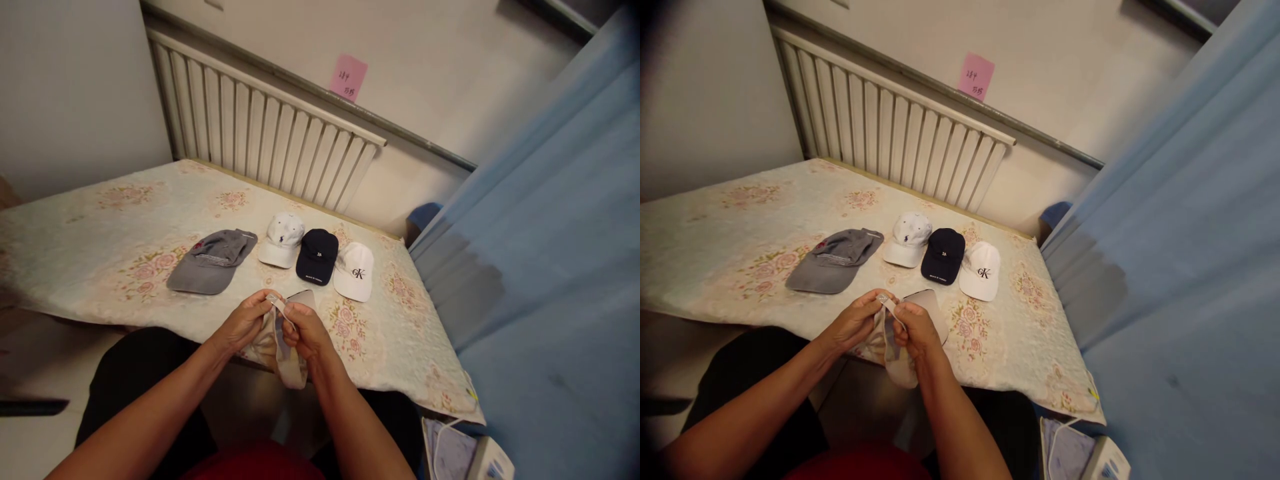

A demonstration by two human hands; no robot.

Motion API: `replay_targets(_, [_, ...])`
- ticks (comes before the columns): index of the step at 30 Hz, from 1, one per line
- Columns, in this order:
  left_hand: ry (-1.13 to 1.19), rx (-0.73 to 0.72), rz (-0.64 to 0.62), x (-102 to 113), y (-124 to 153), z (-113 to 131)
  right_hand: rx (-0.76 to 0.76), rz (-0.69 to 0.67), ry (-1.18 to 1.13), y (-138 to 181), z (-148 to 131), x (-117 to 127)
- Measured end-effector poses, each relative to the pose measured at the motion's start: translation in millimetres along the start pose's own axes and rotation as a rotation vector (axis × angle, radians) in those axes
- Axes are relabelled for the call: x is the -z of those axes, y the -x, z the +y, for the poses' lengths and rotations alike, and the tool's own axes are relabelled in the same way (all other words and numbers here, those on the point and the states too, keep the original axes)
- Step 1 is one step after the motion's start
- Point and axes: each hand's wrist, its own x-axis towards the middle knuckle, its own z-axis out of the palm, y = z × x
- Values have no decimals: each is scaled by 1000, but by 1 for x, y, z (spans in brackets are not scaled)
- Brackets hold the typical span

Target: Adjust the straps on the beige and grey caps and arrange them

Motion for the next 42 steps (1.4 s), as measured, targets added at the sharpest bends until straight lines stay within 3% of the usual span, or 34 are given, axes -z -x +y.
replay_targets(8, [-48,10,-16,-2,-1,1,12,90,56,-3,-1,-3])
replay_targets(14, [-207,14,-54,0,-2,1,52,157,106,-2,-1,-3])
replay_targets(24, [-254,11,-59,-3,-1,2,93,150,127,12,0,6])
replay_targets(36, [-437,-32,-111,-8,1,12,137,143,115,7,-2,2])
replay_targets(42, [-735,30,-307,-1,-8,33,89,84,101,15,1,14])
